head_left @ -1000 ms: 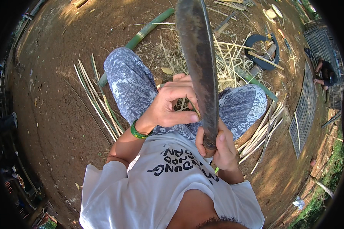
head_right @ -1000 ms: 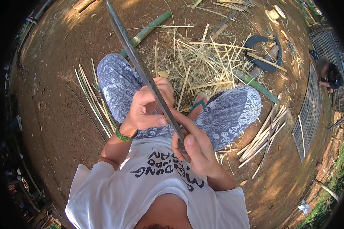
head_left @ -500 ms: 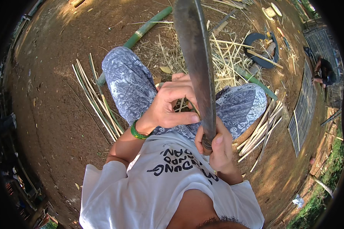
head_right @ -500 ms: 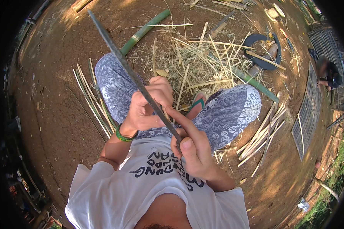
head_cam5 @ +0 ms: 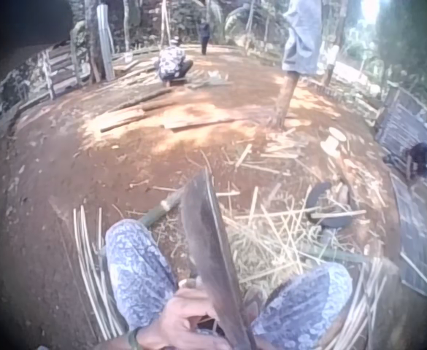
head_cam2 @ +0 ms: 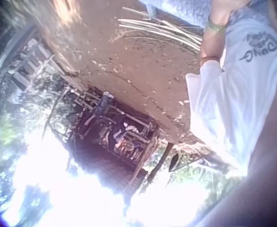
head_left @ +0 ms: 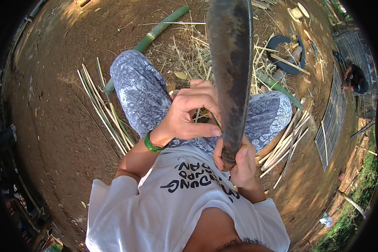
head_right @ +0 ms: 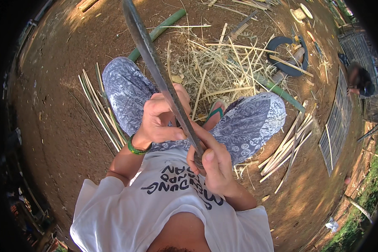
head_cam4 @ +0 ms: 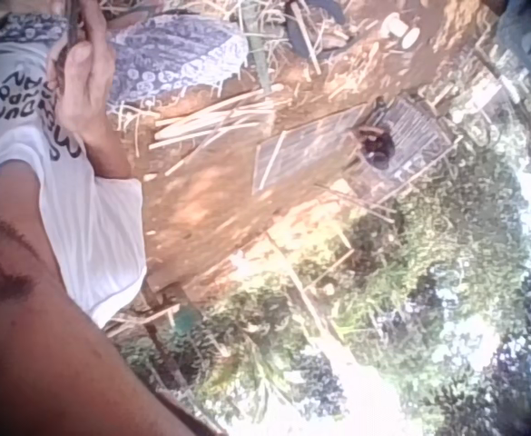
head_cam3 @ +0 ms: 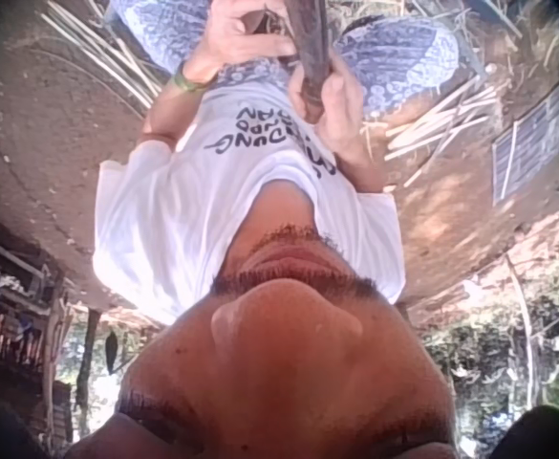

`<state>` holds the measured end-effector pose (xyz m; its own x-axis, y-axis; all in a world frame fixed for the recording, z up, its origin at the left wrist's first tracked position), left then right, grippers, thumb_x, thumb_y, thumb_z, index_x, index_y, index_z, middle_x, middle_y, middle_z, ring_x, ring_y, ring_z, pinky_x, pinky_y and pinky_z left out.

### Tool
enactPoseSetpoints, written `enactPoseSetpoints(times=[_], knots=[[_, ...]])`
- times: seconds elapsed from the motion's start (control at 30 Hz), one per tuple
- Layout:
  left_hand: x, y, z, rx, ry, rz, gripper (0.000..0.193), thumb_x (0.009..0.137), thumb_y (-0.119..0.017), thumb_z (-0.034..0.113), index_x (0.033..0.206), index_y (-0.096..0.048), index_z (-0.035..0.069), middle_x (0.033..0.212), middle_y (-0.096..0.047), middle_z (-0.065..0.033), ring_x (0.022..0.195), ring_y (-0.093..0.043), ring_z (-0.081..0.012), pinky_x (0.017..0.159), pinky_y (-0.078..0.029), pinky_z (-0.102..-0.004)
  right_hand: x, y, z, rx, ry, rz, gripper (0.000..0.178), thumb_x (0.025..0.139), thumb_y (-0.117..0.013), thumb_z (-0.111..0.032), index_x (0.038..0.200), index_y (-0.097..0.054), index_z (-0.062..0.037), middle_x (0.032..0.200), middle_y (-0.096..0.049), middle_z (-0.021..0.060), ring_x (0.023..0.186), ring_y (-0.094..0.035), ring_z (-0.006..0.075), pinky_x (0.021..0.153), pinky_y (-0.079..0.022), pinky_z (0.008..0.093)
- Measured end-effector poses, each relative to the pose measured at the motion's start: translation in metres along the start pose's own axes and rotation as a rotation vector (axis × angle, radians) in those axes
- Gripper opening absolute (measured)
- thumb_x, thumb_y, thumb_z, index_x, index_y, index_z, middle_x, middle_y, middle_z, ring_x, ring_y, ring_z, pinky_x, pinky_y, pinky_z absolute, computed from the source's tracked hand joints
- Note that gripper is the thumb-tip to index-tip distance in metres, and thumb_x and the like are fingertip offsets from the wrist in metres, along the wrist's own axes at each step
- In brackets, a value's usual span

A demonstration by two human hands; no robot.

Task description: The person sits on the ground and uses a machete to split a green bamboo pole into thin strips. They repeatedly position the bamboo, strike it with the blade, and separate the resulting slats, accumulating a pile of processed bamboo strips.

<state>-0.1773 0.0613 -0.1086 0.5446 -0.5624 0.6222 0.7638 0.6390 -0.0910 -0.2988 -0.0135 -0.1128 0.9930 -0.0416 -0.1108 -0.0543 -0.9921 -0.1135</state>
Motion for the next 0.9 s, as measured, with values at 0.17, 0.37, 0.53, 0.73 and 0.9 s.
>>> enactPoseSetpoints(times=[0.17, 0.37, 0.53, 0.73, 0.9], knots=[[0.0000, 0.0003, -0.0018, -0.008, -0.006, 0.023, 0.030, 0.068, -0.089, 0.028, 0.079, -0.069, 0.009, 0.077, -0.066, -0.0007, 0.074, -0.058, -0.0185, 0.076, -0.032, -0.0332, 0.0001, 0.0018, 0.0011, 0.027, 0.000, 0.006, 0.084, 0.103, -0.031, -0.064, 0.149, -0.036, 0.0058, 0.059, -0.051, 0.0012, 0.047, -0.040, 0.0045, 0.045, -0.027, 0.0231], [0.0021, -0.0013, -0.0018, -0.025, 0.007, 0.054, 0.028, 0.067, -0.089, 0.025, 0.078, -0.069, 0.009, 0.076, -0.066, -0.0004, 0.073, -0.058, -0.0181, 0.074, -0.032, -0.0329, 0.0000, 0.0032, 0.0008, 0.017, -0.037, -0.007, 0.086, 0.102, -0.028, -0.064, 0.128, -0.040, 0.0168, 0.061, -0.050, 0.0068, 0.050, -0.045, 0.0110, 0.046, -0.035, 0.0244], [0.0021, -0.0010, -0.0018, -0.020, -0.010, 0.065, 0.027, 0.066, -0.089, 0.024, 0.078, -0.069, 0.009, 0.075, -0.065, -0.0004, 0.072, -0.058, -0.0181, 0.073, -0.032, -0.0326, 0.0004, 0.0049, 0.0009, 0.011, -0.039, -0.013, 0.088, 0.101, -0.029, -0.065, 0.126, -0.041, 0.0186, 0.062, -0.050, 0.0070, 0.050, -0.045, 0.0114, 0.046, -0.036, 0.0245], [0.0015, -0.0030, -0.0047, -0.020, 0.042, 0.054, 0.026, 0.067, -0.088, 0.023, 0.078, -0.069, 0.009, 0.076, -0.066, -0.0005, 0.071, -0.057, -0.0183, 0.074, -0.032, -0.0323, 0.0002, 0.0077, -0.0008, -0.022, -0.051, 0.005, 0.082, 0.101, -0.028, -0.065, 0.099, -0.052, 0.0126, 0.060, -0.050, 0.0072, 0.050, -0.046, 0.0126, 0.047, -0.036, 0.0256], [0.0003, -0.0034, -0.0066, -0.034, 0.016, 0.068, 0.025, 0.067, -0.088, 0.023, 0.078, -0.070, 0.010, 0.077, -0.067, -0.0010, 0.073, -0.059, -0.0181, 0.075, -0.032, -0.0322, -0.0014, 0.0087, 0.0022, 0.017, 0.014, -0.009, 0.080, 0.104, -0.029, -0.060, 0.145, -0.040, 0.0079, 0.060, -0.052, 0.0022, 0.045, -0.036, 0.0042, 0.044, -0.025, 0.0236]])
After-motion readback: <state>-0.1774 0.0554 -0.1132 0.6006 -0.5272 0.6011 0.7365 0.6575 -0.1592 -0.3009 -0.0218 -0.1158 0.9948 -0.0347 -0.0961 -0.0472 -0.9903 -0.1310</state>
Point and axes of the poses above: each hand's wrist, its own x-axis towards the middle knuckle, its own y-axis out of the back of the hand, z = x × y, the point moved 9 cm from there along x, towards the middle knuckle
